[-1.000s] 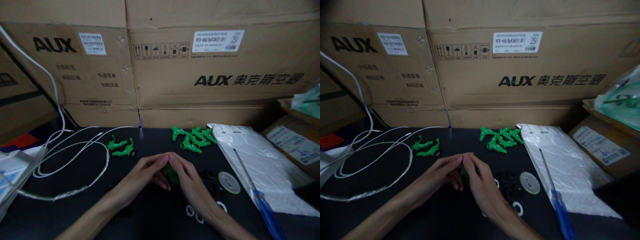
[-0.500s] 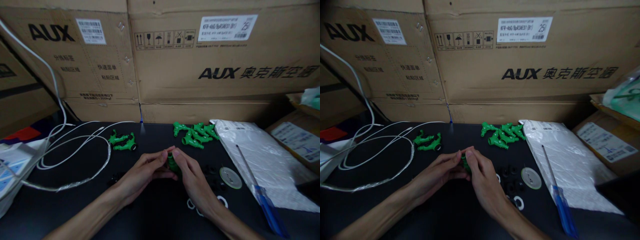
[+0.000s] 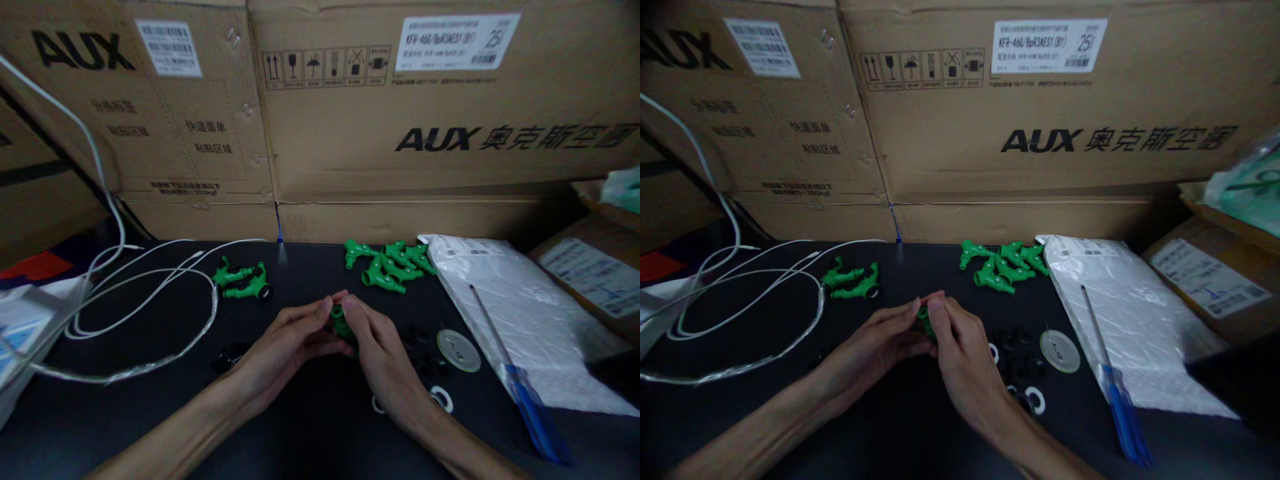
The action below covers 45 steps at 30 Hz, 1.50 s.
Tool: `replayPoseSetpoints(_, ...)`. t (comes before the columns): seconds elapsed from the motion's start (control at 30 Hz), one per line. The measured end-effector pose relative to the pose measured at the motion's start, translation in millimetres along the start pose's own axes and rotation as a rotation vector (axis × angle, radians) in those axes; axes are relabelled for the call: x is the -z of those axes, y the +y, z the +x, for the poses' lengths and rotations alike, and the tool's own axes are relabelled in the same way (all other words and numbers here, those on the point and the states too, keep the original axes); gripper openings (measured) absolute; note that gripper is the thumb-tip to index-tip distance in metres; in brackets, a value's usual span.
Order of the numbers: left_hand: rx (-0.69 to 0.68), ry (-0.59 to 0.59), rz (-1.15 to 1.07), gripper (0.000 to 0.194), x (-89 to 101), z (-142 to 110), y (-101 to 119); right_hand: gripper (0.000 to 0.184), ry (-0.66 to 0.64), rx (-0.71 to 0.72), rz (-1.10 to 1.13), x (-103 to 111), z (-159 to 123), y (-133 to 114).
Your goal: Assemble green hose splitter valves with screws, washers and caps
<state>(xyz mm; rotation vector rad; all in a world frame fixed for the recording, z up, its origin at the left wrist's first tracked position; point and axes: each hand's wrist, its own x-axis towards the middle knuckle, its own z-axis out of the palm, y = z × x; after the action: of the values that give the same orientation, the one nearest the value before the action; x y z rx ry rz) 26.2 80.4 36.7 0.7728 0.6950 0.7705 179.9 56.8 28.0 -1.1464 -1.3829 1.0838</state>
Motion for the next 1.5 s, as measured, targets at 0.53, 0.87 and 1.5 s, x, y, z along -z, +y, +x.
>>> replayPoseSetpoints(0.53, -0.523, 0.133, 0.616, 0.023, -2.9, -0.6, 7.5, 0.038, 0.026, 0.010, -0.054, 4.3, 6.4, 2.0)
replayPoseSetpoints(0.87, -0.736, 0.150, 0.715, 0.015, -2.6, 10.1, 17.1, 0.050, 0.311, 0.102, 0.209, 32.1, 24.6, -10.9)
replayPoseSetpoints(1.5, -0.292, -0.273, 1.418, 0.029, -28.3, 73.3, -13.4, 0.026, 0.270, -0.057, 0.751, 83.2, 40.6, -25.0)
